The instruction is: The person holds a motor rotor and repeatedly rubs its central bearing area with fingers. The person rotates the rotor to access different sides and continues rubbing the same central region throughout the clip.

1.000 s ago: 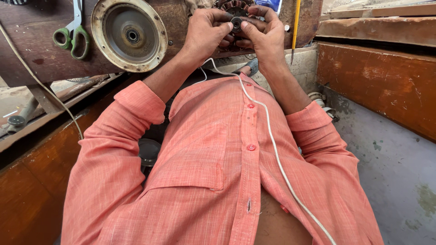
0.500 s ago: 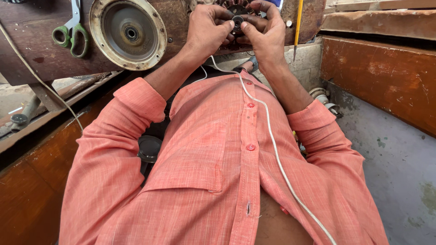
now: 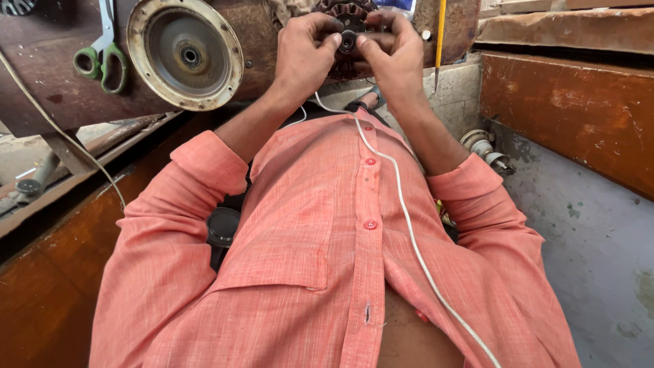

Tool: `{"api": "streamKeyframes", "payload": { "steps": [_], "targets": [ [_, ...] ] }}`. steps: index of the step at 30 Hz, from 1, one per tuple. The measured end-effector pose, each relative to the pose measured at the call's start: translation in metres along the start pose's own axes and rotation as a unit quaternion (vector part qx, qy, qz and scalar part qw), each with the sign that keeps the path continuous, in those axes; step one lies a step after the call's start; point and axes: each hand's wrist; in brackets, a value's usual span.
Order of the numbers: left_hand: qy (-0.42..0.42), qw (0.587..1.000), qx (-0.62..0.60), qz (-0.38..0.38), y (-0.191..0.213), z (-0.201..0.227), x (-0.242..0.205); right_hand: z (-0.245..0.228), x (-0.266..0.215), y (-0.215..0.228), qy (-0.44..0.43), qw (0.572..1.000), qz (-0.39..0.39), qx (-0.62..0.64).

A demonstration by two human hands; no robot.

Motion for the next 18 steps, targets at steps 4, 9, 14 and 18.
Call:
{"api": "streamKeyframes", "payload": {
  "steps": [4, 9, 14, 18],
  "targets": [
    [-0.041, 0.999, 0.028, -0.011, 0.000, -0.006, 0.001, -0.005, 0.014, 0.012, 0.100, 0.984, -0.083, -0.118],
    [-0.064, 0.997, 0.044, 0.014, 0.000, -0.003, -0.001, -0.009, 0.027, 0.009, 0.087, 0.982, -0.110, -0.128],
    [0.056, 0.994, -0.058, 0.067, -0.010, 0.004, -0.022, -0.012, 0.027, 0.000, -0.005, 0.997, -0.056, -0.048],
    [0.133, 0.982, -0.124, 0.055, -0.014, 0.004, -0.021, -0.013, 0.021, 0.000, -0.065, 0.997, -0.047, 0.013]
  ]
}}
Point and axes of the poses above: each hand's wrist, its own x-axis towards the middle knuckle, its own y-axis out of the back of the hand, z = x × y, and after that the axes turned 11 degrees about z, right-handed
